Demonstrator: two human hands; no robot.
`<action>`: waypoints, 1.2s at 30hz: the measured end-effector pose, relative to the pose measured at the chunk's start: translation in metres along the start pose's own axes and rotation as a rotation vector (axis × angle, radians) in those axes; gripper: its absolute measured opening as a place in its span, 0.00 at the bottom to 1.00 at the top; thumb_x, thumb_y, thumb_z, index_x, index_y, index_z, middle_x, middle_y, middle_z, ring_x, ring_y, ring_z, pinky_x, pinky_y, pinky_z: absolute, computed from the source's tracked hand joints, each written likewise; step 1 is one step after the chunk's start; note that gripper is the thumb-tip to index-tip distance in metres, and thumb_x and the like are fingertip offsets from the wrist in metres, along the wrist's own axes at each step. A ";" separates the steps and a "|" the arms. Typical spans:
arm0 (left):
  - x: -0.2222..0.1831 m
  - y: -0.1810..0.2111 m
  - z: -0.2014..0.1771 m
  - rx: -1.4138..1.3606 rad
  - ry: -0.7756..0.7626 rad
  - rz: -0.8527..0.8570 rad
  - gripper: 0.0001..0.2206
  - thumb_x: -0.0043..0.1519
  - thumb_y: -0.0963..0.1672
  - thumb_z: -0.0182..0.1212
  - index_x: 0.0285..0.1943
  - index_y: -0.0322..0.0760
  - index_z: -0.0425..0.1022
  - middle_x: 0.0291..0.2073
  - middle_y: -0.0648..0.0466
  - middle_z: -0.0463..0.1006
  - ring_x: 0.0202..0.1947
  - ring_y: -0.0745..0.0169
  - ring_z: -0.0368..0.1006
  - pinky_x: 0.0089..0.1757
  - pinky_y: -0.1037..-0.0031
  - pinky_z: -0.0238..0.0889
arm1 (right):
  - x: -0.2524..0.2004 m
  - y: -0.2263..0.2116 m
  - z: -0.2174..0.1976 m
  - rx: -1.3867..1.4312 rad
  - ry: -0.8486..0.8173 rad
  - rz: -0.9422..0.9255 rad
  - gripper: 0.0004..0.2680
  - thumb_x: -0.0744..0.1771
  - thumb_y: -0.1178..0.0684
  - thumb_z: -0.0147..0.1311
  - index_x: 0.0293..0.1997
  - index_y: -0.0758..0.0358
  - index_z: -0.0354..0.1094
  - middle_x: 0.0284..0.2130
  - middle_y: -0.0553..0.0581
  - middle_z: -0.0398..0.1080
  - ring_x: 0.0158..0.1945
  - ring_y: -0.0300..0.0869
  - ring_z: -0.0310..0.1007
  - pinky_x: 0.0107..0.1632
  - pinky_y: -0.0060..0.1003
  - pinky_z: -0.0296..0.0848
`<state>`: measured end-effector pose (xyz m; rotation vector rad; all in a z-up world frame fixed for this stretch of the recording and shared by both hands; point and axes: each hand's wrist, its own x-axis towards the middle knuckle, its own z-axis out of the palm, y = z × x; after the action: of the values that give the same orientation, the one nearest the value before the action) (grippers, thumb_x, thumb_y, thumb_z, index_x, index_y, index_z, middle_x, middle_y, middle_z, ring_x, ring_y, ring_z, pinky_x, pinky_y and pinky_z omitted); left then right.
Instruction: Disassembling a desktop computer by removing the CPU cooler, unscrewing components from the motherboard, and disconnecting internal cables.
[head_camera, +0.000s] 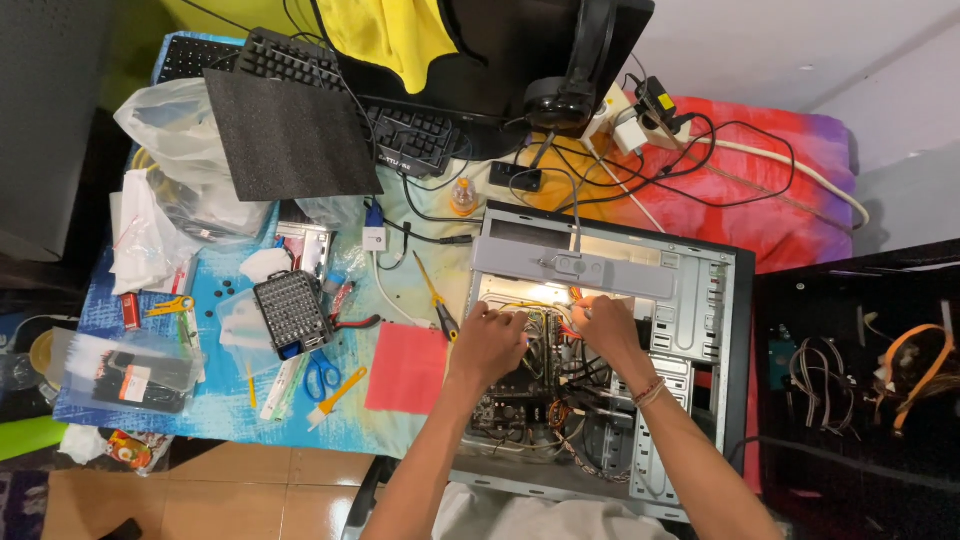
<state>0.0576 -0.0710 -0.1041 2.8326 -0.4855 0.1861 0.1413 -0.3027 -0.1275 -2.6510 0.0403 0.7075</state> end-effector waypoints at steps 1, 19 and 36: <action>0.001 0.000 -0.001 0.001 -0.001 0.001 0.08 0.63 0.47 0.55 0.45 0.43 0.75 0.34 0.47 0.85 0.38 0.49 0.84 0.50 0.60 0.64 | -0.002 -0.003 -0.002 0.002 0.000 0.000 0.15 0.66 0.42 0.50 0.51 0.54 0.79 0.40 0.73 0.76 0.52 0.66 0.76 0.56 0.53 0.74; 0.000 0.000 -0.005 0.024 -0.119 -0.022 0.10 0.65 0.48 0.51 0.47 0.45 0.74 0.37 0.48 0.85 0.41 0.50 0.84 0.51 0.60 0.61 | -0.028 -0.039 -0.024 0.033 0.157 -0.015 0.14 0.64 0.41 0.61 0.47 0.58 0.79 0.31 0.68 0.76 0.47 0.64 0.75 0.55 0.55 0.73; 0.005 0.002 -0.011 -0.001 -0.222 -0.047 0.12 0.67 0.48 0.48 0.51 0.43 0.74 0.41 0.47 0.85 0.46 0.49 0.83 0.54 0.61 0.59 | -0.011 -0.054 -0.014 -0.200 0.078 0.079 0.18 0.65 0.38 0.51 0.41 0.68 0.74 0.40 0.71 0.76 0.49 0.65 0.78 0.53 0.56 0.75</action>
<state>0.0602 -0.0714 -0.0920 2.8751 -0.4620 -0.1394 0.1452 -0.2587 -0.0911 -2.8820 0.1019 0.6637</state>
